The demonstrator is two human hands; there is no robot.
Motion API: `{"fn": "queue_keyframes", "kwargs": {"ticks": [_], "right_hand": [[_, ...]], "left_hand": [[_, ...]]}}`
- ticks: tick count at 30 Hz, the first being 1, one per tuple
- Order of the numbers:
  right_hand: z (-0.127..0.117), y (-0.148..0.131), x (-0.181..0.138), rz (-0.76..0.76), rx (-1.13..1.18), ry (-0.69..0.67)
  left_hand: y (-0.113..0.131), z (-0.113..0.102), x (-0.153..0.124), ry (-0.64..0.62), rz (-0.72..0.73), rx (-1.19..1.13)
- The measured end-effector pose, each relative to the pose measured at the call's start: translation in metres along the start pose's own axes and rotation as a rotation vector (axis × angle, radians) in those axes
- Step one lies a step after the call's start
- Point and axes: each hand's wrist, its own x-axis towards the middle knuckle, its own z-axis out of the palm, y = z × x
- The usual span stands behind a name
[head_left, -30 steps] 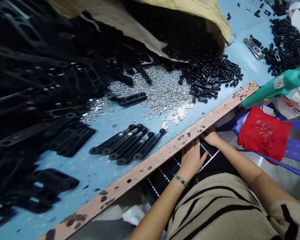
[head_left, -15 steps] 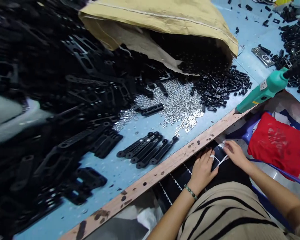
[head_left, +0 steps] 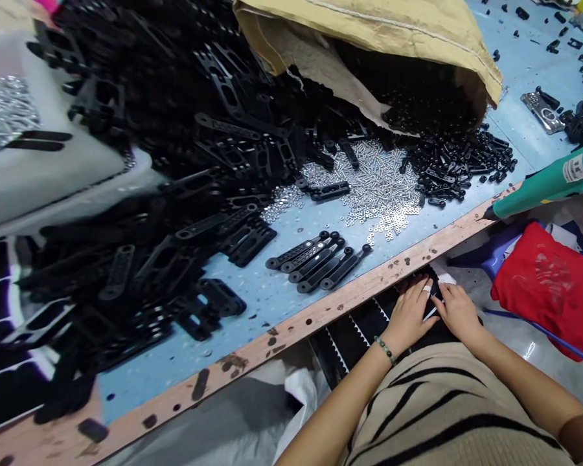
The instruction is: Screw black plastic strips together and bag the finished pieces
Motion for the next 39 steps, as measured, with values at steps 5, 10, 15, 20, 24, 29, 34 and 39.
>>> {"fn": "queue_keyframes", "kwargs": {"ticks": [5, 10, 15, 20, 24, 29, 34, 39], "right_hand": [[-0.022, 0.026, 0.000, 0.067, 0.205, 0.068], [-0.069, 0.004, 0.016, -0.050, 0.280, 0.230], [-0.094, -0.058, 0.047, -0.308, 0.270, 0.099], [-0.112, -0.091, 0.080, -0.432, 0.596, -0.063], [-0.117, -0.117, 0.100, -0.496, 0.777, -0.335], [-0.109, -0.142, 0.135, -0.183, 1.098, -0.286], [-0.083, -0.177, 0.169, -0.028, 1.151, -0.428], [-0.060, -0.198, 0.175, -0.082, 0.981, -0.430]], "left_hand": [[0.005, -0.009, -0.003, 0.015, -0.010, -0.155], [0.036, -0.045, -0.006, 0.060, -0.136, -0.848], [0.049, -0.097, -0.009, 0.310, -0.191, -1.115], [0.033, -0.136, -0.039, 0.346, -0.096, -0.785], [0.023, -0.146, -0.069, 0.435, -0.111, -0.638], [-0.007, -0.161, -0.099, 0.776, -0.277, -0.265], [-0.030, -0.178, -0.106, 0.700, -0.370, 0.283], [-0.032, -0.177, -0.103, 0.629, -0.340, 0.333]]}}
